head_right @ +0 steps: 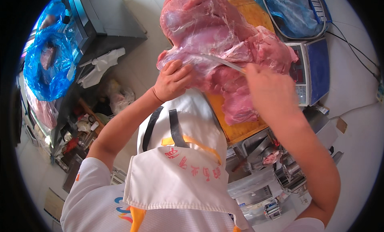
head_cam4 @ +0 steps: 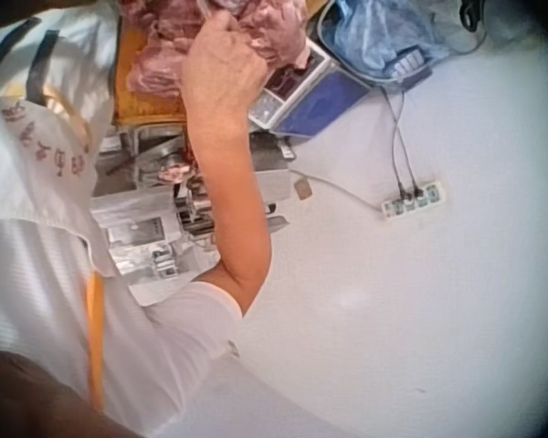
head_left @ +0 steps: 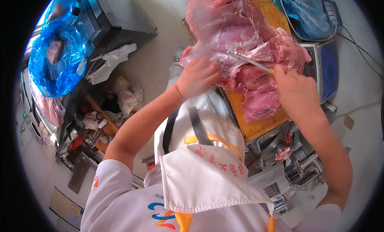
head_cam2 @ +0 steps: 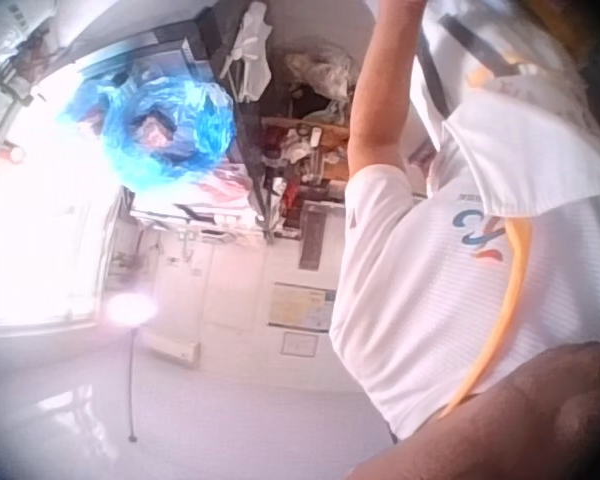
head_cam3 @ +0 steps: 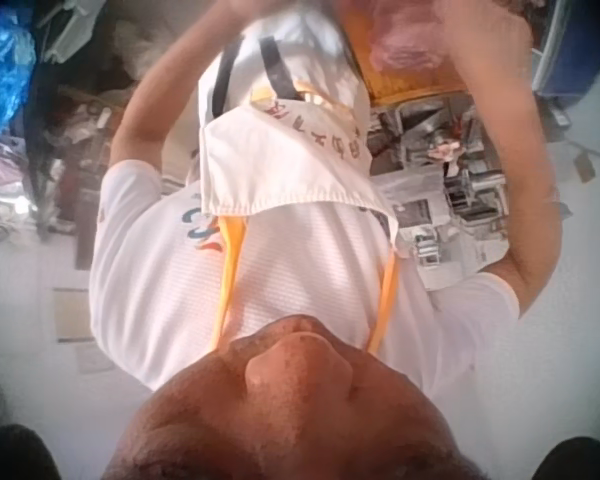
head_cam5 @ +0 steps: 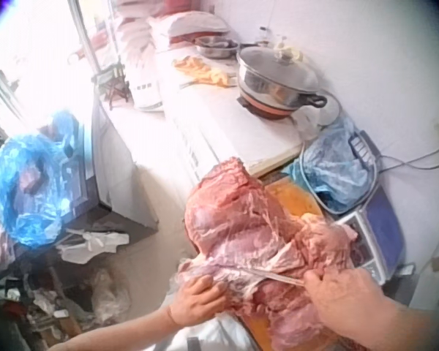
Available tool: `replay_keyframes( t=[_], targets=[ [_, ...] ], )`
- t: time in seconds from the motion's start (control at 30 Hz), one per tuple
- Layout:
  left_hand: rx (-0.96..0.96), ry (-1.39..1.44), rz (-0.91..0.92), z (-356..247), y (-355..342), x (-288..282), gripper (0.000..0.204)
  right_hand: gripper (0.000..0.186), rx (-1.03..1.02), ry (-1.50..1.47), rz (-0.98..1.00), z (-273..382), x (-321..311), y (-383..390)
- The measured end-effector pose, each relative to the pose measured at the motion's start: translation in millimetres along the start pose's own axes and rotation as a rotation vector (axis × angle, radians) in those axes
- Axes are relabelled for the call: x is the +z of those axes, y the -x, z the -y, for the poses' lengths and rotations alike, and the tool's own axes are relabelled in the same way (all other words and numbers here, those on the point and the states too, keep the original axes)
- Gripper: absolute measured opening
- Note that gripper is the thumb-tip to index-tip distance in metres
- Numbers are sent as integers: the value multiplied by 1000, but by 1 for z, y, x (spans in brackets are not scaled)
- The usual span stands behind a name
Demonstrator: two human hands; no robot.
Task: The person cuts a large piece of raw meat using a knife, removing small portions and placing them into a metal bowl.
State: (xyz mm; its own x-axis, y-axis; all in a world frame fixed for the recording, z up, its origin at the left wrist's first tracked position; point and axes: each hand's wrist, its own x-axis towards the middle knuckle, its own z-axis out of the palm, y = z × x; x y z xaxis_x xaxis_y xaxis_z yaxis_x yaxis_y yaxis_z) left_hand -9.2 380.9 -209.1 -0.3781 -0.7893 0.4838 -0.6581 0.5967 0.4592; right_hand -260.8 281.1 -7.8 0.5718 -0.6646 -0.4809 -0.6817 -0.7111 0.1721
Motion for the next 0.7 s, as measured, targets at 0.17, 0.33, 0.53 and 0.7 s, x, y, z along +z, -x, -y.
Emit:
replay_keyframes(
  t=[0.17, 0.33, 0.53, 0.7],
  targets=[
    [-150, 54, 138, -10, 2, -15, 48, 12, 113, -104, 50, -23, -24, 48],
    [-362, 229, 195, -24, -41, -81, 66, 28, 331, -762, -223, 4, 5, 68],
    [-139, -67, 145, 31, -185, -91, 71, 39, 756, -1965, -163, 74, 35, 56],
    [138, -102, 776, 89, -267, -42, 72, 32, 900, -2113, -322, 111, 23, 26]
  ],
)
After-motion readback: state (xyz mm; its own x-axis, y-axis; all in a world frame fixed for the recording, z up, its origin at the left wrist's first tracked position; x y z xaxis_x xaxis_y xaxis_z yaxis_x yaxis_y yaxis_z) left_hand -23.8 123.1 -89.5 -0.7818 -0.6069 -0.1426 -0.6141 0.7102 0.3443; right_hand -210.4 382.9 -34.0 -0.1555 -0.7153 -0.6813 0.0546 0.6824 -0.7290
